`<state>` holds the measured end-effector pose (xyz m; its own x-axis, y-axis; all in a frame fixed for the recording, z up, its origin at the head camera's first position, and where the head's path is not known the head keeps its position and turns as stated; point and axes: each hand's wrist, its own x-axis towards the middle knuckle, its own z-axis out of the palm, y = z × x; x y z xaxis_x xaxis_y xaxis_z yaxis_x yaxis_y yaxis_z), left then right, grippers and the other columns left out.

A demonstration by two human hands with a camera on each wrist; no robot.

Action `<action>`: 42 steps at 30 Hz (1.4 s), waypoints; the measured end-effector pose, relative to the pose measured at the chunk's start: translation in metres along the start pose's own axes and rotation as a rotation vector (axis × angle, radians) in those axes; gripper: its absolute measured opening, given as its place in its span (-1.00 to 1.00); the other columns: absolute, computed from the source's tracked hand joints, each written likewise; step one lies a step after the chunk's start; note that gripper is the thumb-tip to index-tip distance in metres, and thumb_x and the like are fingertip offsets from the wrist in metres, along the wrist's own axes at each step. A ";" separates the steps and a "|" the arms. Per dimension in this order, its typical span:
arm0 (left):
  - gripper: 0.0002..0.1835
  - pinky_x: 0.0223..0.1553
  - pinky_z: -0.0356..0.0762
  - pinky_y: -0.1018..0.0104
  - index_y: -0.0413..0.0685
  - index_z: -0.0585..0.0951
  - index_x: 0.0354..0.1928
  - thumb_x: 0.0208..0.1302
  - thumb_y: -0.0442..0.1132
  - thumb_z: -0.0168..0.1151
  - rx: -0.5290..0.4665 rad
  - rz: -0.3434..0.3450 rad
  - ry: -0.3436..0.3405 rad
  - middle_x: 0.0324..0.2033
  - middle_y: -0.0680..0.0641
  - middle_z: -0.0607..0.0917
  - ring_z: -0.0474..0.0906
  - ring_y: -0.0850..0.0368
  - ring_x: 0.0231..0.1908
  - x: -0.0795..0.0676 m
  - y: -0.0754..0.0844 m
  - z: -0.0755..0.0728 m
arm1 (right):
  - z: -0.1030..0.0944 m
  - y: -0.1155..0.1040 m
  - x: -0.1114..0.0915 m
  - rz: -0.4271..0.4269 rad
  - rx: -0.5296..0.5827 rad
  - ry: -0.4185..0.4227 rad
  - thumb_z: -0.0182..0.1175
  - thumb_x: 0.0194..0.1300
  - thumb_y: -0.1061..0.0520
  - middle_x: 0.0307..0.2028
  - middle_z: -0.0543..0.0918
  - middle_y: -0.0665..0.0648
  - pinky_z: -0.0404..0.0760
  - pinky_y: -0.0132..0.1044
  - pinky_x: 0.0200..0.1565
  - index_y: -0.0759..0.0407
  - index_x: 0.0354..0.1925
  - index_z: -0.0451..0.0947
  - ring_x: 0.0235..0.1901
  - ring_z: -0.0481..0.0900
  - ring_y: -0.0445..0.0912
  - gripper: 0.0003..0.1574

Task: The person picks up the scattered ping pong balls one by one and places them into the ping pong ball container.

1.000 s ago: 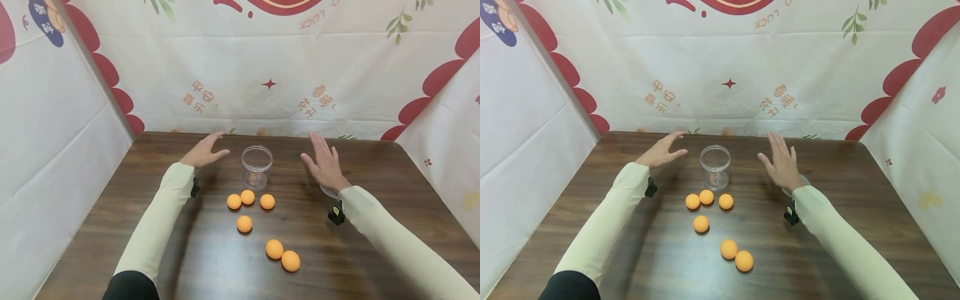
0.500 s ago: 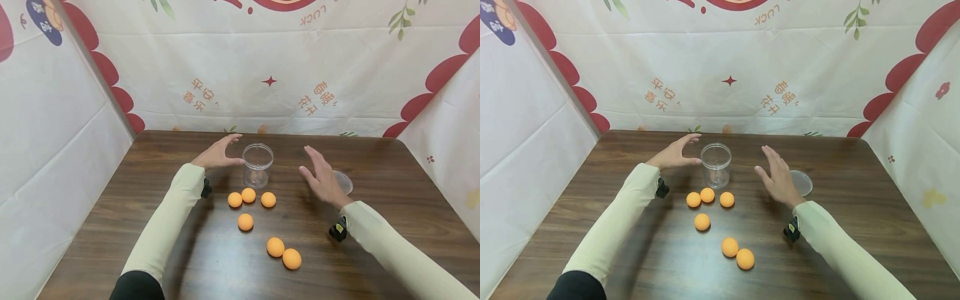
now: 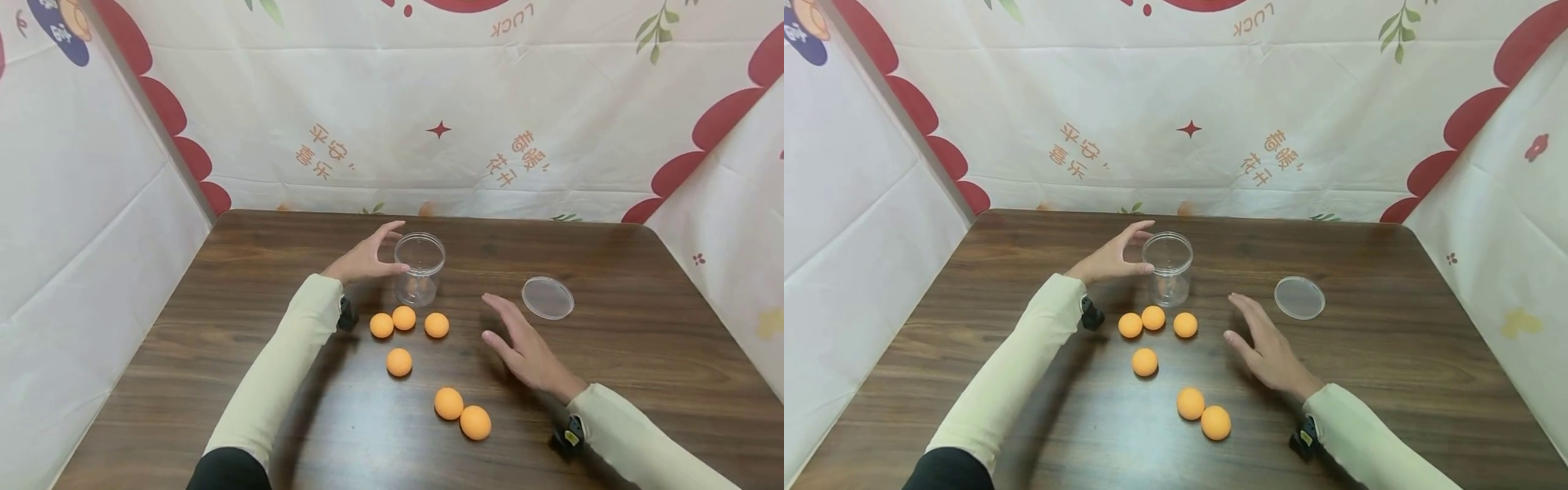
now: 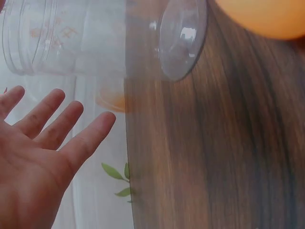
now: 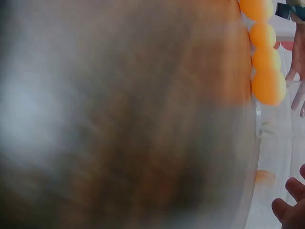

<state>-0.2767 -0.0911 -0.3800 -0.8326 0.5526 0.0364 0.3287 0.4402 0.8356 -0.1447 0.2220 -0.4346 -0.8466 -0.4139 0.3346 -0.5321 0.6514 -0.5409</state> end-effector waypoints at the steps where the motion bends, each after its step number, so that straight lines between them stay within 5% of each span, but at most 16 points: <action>1: -0.06 0.31 0.15 -0.20 0.21 0.02 0.47 0.14 -0.08 0.36 -0.011 0.005 -0.002 0.34 -0.15 0.31 0.20 -0.14 0.36 0.001 0.001 0.001 | 0.000 -0.002 -0.003 0.003 -0.002 -0.004 0.11 0.35 0.18 0.34 0.27 0.25 0.11 -0.49 0.27 0.14 0.42 0.11 0.30 0.26 0.14 -0.26; 8: -0.05 0.31 0.16 -0.18 0.17 0.04 0.47 0.11 -0.08 0.38 -0.030 0.017 -0.013 0.35 -0.15 0.30 0.20 -0.08 0.36 0.005 0.004 0.008 | 0.002 -0.020 -0.021 -0.026 0.010 0.032 0.33 0.17 0.18 0.26 0.38 0.23 -0.02 -0.72 0.23 0.15 0.35 0.24 0.23 0.33 0.05 -0.18; 14: -0.08 0.32 0.16 -0.15 0.02 0.09 0.46 0.12 -0.10 0.37 -0.034 0.013 -0.024 0.35 -0.12 0.33 0.18 -0.14 0.38 0.002 -0.004 0.015 | 0.007 -0.041 -0.040 -0.078 -0.014 0.027 0.44 0.03 0.12 0.18 0.48 0.19 0.04 -0.71 0.23 0.22 0.18 0.42 0.16 0.43 -0.01 -0.25; 23: -0.10 0.32 0.14 -0.18 0.03 0.04 0.47 0.17 -0.16 0.33 -0.066 0.082 -0.031 0.34 -0.13 0.34 0.15 -0.15 0.39 0.003 -0.008 0.018 | 0.010 -0.061 -0.062 -0.101 -0.081 0.000 0.48 -0.02 -0.03 0.13 0.51 0.02 0.12 -0.72 0.17 0.06 0.07 0.50 0.09 0.50 -0.11 -0.32; 33: -0.15 0.31 0.10 -0.24 0.21 0.07 0.47 0.22 -0.21 0.29 -0.105 0.121 -0.012 0.36 -0.09 0.32 0.14 -0.12 0.40 0.004 -0.009 0.019 | 0.013 -0.065 -0.069 -0.127 -0.104 -0.036 0.48 -0.04 -0.11 0.06 0.53 -0.08 0.22 -0.71 0.11 -0.07 0.01 0.52 0.00 0.53 -0.22 -0.38; 42: -0.27 0.28 0.22 -0.17 0.12 0.11 0.46 0.32 -0.19 0.18 -0.118 0.141 -0.017 0.34 -0.16 0.34 0.18 -0.17 0.38 0.004 -0.008 0.020 | 0.017 -0.060 -0.071 -0.200 -0.084 -0.003 0.51 -0.08 -0.03 -0.05 0.54 -0.15 0.26 -0.69 0.02 -0.15 -0.12 0.54 -0.12 0.52 -0.30 -0.49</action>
<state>-0.2737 -0.0784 -0.3974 -0.7738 0.6154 0.1497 0.3864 0.2714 0.8815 -0.0525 0.2010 -0.4388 -0.7241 -0.5422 0.4263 -0.6884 0.6068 -0.3974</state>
